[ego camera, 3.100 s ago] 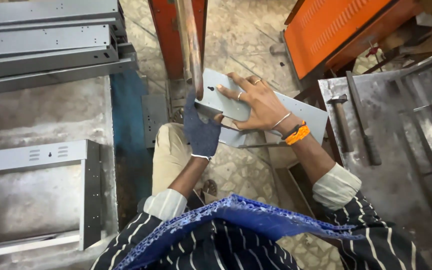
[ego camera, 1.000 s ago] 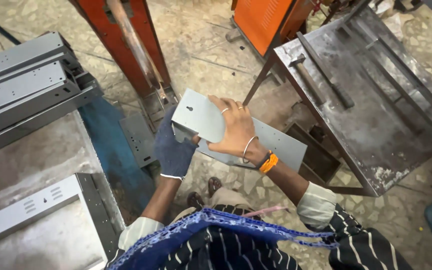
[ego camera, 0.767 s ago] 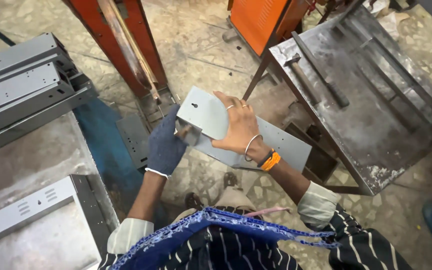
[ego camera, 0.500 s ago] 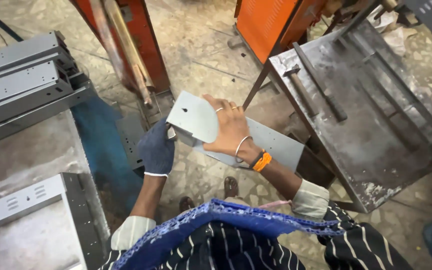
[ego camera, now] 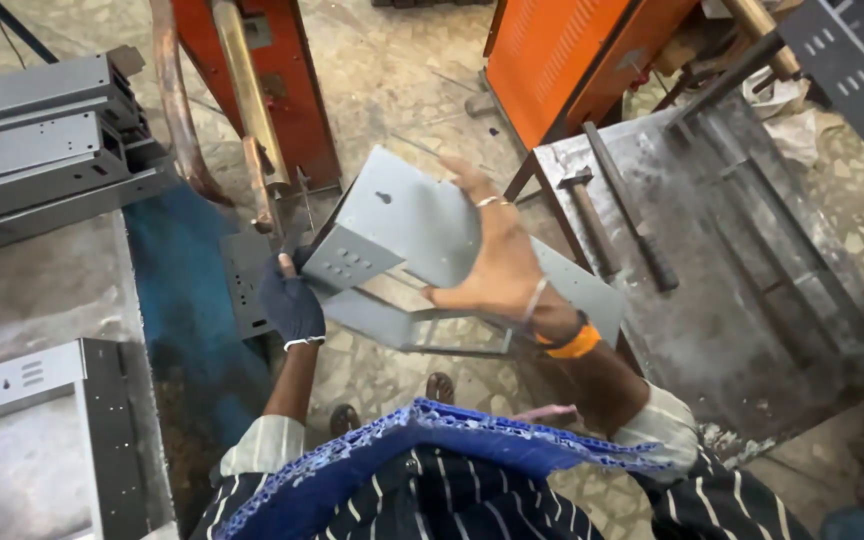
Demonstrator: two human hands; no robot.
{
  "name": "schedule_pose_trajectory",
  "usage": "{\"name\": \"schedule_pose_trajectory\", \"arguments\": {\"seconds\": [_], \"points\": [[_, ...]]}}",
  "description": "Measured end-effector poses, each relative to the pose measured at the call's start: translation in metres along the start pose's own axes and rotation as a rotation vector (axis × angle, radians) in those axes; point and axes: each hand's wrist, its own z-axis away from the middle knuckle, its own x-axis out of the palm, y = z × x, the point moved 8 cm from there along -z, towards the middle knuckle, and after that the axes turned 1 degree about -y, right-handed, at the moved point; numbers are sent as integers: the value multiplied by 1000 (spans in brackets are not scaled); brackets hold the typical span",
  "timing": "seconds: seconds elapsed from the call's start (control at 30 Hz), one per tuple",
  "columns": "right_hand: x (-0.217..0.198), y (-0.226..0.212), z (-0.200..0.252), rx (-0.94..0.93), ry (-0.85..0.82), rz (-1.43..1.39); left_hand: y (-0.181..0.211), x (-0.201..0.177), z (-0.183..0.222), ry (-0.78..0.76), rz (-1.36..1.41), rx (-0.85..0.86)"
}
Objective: Positioning, aligning, and spot welding metal components to assemble structural frames.
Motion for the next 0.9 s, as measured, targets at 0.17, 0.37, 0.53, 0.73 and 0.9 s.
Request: {"name": "schedule_pose_trajectory", "arguments": {"seconds": [0.17, 0.37, 0.53, 0.73, 0.9], "points": [[-34, 1, 7, -33, -46, -158, 13, -17, -6, 180, 41, 107], [-34, 47, 16, -49, -141, -262, 34, -32, 7, 186, 28, 84], [-31, 85, 16, -28, -249, -294, 54, -45, 19, 248, -13, 59], [-15, 141, 15, 52, -288, -512, 107, -70, 31, 321, -113, 110], [-25, 53, 13, 64, 132, -87, 121, -66, 43, 382, -410, 220]]}}
